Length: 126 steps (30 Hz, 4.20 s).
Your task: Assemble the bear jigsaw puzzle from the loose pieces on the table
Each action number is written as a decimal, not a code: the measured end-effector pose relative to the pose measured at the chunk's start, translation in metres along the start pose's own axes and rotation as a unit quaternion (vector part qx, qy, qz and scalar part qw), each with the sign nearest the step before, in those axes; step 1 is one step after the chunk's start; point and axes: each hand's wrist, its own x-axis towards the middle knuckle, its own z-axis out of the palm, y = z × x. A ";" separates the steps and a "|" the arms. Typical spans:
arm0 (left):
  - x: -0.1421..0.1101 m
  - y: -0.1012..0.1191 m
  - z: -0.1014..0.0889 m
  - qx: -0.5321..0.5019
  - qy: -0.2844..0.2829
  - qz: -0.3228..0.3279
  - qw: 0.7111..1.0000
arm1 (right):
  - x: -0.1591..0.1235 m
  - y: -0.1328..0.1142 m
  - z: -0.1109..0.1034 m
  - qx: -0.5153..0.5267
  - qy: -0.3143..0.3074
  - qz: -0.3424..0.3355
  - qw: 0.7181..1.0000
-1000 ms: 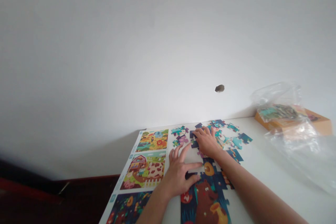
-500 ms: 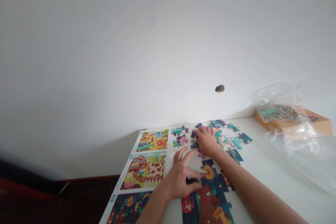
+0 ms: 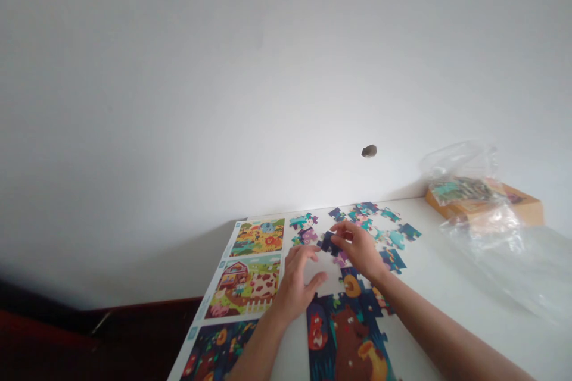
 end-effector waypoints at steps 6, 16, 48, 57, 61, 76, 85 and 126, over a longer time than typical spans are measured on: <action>0.002 -0.007 0.000 -0.029 -0.025 -0.013 0.999 | -0.049 -0.012 0.011 0.062 -0.077 0.045 0.994; -0.001 -0.012 -0.008 -0.012 -0.003 -0.071 0.997 | -0.066 -0.022 -0.022 -0.214 -0.236 -0.094 0.943; 0.001 0.001 -0.007 0.146 -0.102 -0.064 0.982 | -0.065 -0.005 -0.002 -0.198 -0.190 -0.145 0.951; 0.001 0.003 -0.008 0.161 -0.109 -0.061 0.979 | -0.065 -0.009 -0.005 -0.177 -0.191 -0.156 0.953; 0.001 0.003 -0.008 0.163 -0.109 -0.061 0.979 | -0.065 -0.016 -0.010 -0.122 -0.161 -0.181 0.963; 0.001 0.010 -0.013 0.136 -0.138 0.003 0.981 | -0.048 0.017 -0.023 -0.238 -0.037 -0.071 0.968; -0.002 0.006 -0.007 0.163 -0.126 0.010 0.978 | -0.049 0.015 -0.017 -0.275 -0.135 -0.126 0.943; 0.000 -0.007 0.005 0.208 -0.069 0.027 0.975 | -0.050 0.024 -0.009 -0.261 -0.127 -0.072 0.954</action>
